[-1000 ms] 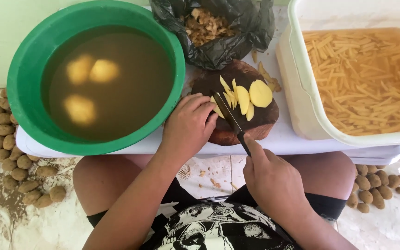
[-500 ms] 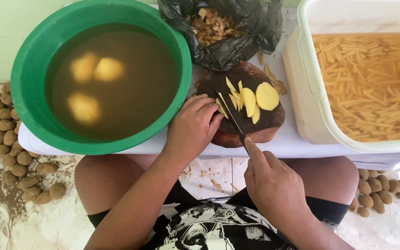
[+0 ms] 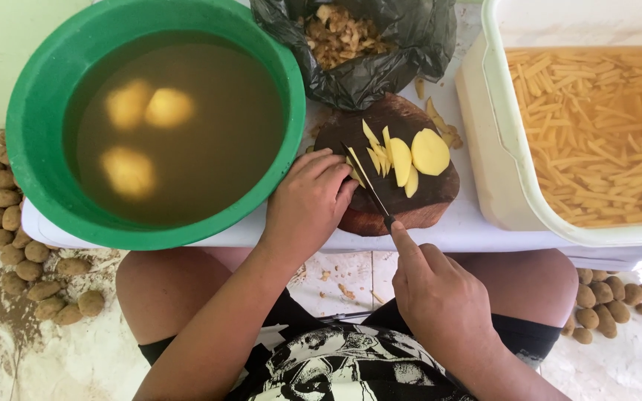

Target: Peeling a potato with a knife and then slicing it into thin rounds on a wooden cutting block.

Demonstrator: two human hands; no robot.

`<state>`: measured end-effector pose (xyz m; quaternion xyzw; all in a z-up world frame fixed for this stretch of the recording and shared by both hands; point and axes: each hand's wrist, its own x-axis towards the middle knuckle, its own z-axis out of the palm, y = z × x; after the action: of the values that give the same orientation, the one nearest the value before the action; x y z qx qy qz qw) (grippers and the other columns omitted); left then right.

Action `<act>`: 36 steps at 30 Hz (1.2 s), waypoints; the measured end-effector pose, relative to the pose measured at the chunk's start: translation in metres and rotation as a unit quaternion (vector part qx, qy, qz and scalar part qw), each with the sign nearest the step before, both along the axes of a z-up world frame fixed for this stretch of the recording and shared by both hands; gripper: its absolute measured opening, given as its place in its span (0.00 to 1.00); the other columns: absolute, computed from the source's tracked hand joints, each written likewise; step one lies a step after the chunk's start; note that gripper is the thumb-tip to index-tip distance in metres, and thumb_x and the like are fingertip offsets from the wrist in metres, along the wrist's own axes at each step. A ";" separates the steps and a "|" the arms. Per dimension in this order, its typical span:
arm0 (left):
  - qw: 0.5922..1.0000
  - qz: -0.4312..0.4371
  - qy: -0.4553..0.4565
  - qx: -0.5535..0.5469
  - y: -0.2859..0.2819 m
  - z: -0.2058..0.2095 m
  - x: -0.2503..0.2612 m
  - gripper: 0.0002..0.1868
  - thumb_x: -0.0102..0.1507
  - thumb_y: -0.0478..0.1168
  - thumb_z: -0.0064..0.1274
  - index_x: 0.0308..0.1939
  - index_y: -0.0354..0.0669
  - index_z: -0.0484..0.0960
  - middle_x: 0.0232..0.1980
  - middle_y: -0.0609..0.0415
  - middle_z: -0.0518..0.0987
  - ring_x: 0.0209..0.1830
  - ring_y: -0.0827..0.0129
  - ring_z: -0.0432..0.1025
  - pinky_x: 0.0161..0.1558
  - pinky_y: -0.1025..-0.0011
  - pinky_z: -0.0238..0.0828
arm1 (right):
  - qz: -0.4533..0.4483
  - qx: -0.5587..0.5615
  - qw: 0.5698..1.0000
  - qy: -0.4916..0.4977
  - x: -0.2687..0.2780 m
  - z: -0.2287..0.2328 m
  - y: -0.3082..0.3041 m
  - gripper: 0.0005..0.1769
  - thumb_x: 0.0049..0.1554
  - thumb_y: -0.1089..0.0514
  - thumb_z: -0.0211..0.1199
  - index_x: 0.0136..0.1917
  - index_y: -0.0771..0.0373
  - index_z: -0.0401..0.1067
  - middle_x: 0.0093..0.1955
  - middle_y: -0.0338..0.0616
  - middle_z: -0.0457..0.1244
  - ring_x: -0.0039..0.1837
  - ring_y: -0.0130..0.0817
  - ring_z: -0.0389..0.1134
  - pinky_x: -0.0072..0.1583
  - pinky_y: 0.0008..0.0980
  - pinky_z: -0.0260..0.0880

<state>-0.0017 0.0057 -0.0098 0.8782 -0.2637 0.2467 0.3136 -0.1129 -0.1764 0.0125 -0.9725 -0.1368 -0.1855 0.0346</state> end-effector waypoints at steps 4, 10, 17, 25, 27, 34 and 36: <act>1.000 0.001 0.002 0.003 0.000 0.001 -0.001 0.09 0.59 0.33 0.60 0.43 0.38 0.82 0.49 0.52 0.83 0.57 0.57 0.75 0.59 0.62 0.71 | 0.001 -0.047 0.999 0.003 -0.002 -0.003 -0.001 0.30 0.49 0.62 0.66 0.67 0.60 0.74 0.34 0.34 0.61 0.29 0.26 0.62 0.30 0.27 0.62; 1.000 -0.004 0.006 -0.001 -0.001 -0.001 -0.001 0.10 0.59 0.32 0.60 0.43 0.37 0.82 0.50 0.52 0.83 0.57 0.56 0.75 0.59 0.62 0.71 | 0.003 -0.037 0.999 0.023 -0.002 -0.004 -0.002 0.31 0.50 0.61 0.66 0.68 0.60 0.73 0.34 0.34 0.61 0.28 0.26 0.62 0.29 0.28 0.62; 1.000 0.000 0.015 -0.006 -0.001 0.001 0.000 0.09 0.59 0.32 0.61 0.43 0.37 0.82 0.50 0.52 0.84 0.57 0.55 0.76 0.58 0.62 0.72 | 0.013 -0.027 0.999 0.026 0.000 -0.004 -0.003 0.30 0.51 0.60 0.66 0.67 0.61 0.73 0.33 0.35 0.61 0.27 0.27 0.62 0.29 0.29 0.62; 1.000 0.013 0.009 0.013 -0.001 0.001 -0.001 0.13 0.59 0.32 0.61 0.48 0.38 0.81 0.50 0.53 0.83 0.57 0.56 0.76 0.58 0.61 0.72 | -0.016 0.047 0.992 0.114 0.006 0.003 -0.005 0.26 0.53 0.60 0.62 0.66 0.62 0.72 0.30 0.40 0.67 0.25 0.40 0.66 0.28 0.38 0.67; 0.999 0.009 -0.008 0.031 -0.001 0.000 -0.001 0.08 0.61 0.34 0.60 0.43 0.37 0.83 0.50 0.52 0.83 0.57 0.57 0.75 0.59 0.62 0.71 | -0.075 0.090 0.972 0.205 0.008 0.010 -0.008 0.30 0.55 0.56 0.60 0.70 0.59 0.65 0.28 0.49 0.69 0.28 0.51 0.71 0.32 0.49 0.70; 1.000 0.006 -0.011 0.015 -0.004 0.006 -0.002 0.07 0.58 0.32 0.61 0.39 0.37 0.81 0.46 0.51 0.81 0.51 0.58 0.75 0.55 0.63 0.72 | -0.044 0.075 0.994 0.073 -0.001 0.012 -0.011 0.27 0.51 0.61 0.62 0.66 0.58 0.73 0.34 0.41 0.69 0.26 0.43 0.66 0.30 0.39 0.66; 0.999 0.036 -0.024 0.021 -0.007 0.007 -0.002 0.08 0.57 0.32 0.62 0.38 0.39 0.80 0.42 0.52 0.80 0.44 0.59 0.75 0.45 0.64 0.72 | -0.032 0.047 0.998 0.034 -0.003 0.002 -0.014 0.29 0.50 0.65 0.62 0.66 0.57 0.72 0.45 0.43 0.65 0.37 0.41 0.68 0.40 0.38 0.70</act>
<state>-0.0041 -0.0011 -0.0024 0.8874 -0.2445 0.2731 0.2795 -0.1160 -0.1907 0.0144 -0.9795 -0.0950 -0.1594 0.0788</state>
